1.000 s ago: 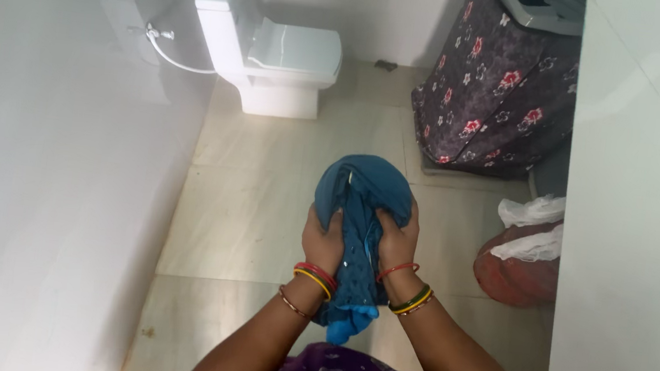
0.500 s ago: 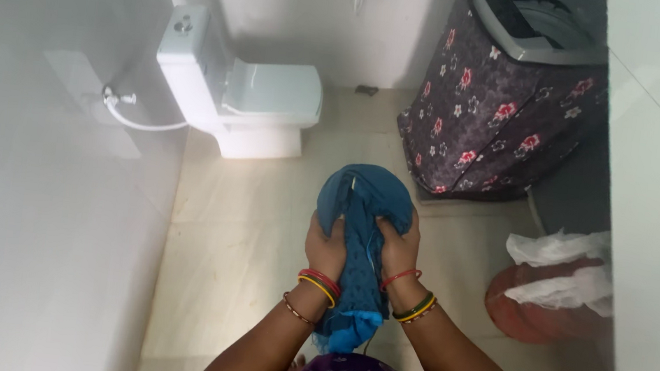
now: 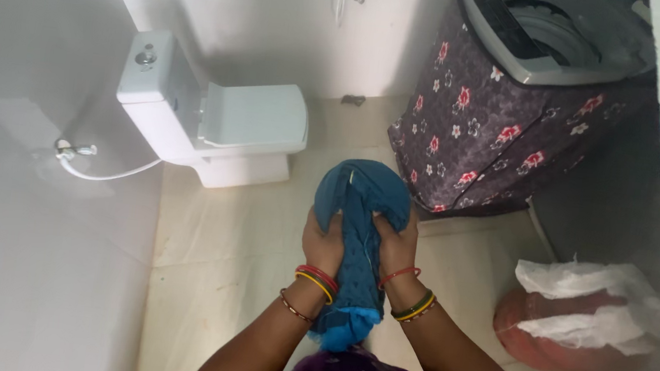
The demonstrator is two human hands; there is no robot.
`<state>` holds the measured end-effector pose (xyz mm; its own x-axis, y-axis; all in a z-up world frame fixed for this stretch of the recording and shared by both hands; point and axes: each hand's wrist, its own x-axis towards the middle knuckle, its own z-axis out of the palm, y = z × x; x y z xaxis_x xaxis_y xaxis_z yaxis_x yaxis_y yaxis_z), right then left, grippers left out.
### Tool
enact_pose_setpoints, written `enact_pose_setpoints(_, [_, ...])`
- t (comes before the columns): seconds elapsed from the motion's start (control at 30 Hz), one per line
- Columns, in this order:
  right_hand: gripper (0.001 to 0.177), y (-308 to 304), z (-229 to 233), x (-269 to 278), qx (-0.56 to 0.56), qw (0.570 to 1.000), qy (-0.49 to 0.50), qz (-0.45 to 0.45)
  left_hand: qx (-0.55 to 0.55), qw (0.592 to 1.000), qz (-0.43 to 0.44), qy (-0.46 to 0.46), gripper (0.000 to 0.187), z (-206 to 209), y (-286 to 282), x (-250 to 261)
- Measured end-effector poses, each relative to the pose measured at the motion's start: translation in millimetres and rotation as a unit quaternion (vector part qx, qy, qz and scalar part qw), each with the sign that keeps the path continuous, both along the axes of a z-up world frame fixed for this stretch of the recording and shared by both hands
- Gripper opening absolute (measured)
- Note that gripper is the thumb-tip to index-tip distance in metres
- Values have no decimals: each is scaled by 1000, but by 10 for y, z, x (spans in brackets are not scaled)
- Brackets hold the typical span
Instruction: The person carries a blue garment into a bathroom and places it into a top-loading washing machine. They then return to a sink, pick up a patterned cloth, and place it into the same washing machine.
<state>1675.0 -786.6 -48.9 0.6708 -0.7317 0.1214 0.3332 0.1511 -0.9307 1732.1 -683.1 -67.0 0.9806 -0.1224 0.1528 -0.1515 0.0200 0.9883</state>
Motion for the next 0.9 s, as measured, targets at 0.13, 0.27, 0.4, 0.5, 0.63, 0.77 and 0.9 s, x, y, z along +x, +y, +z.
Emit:
enact_pose_setpoints(0.13, [54, -411, -87, 497, 11, 1000, -12, 9, 19, 999, 30, 13, 34, -12, -387, 444])
enact_pose_setpoints(0.27, [53, -763, -33, 898, 8, 1000, 0, 19, 36, 998, 42, 4, 34, 61, -752, 839])
enact_pose_setpoints(0.4, [54, -1107, 108, 1323, -21, 999, 15, 30, 6, 999, 40, 18, 36, 128, -1103, 1288])
enact_pose_setpoints(0.5, [54, -1316, 158, 1606, -24, 998, 18, 59, -38, 999, 30, 7, 36, 125, -1280, 1668])
enact_pose_setpoints(0.63, [60, -1505, 90, 2010, -65, 997, 29, 33, -17, 999, 18, 30, 34, 54, -1446, 2137])
enact_pose_setpoints(0.77, [70, -1717, -89, 2520, -115, 991, 57, -34, -24, 999, -5, 36, 34, -63, -1661, 2689])
enact_pose_setpoints(0.9, [80, -1771, -162, 2962, -49, 998, 27, 2, -66, 997, -41, -30, 43, -115, -1711, 3187])
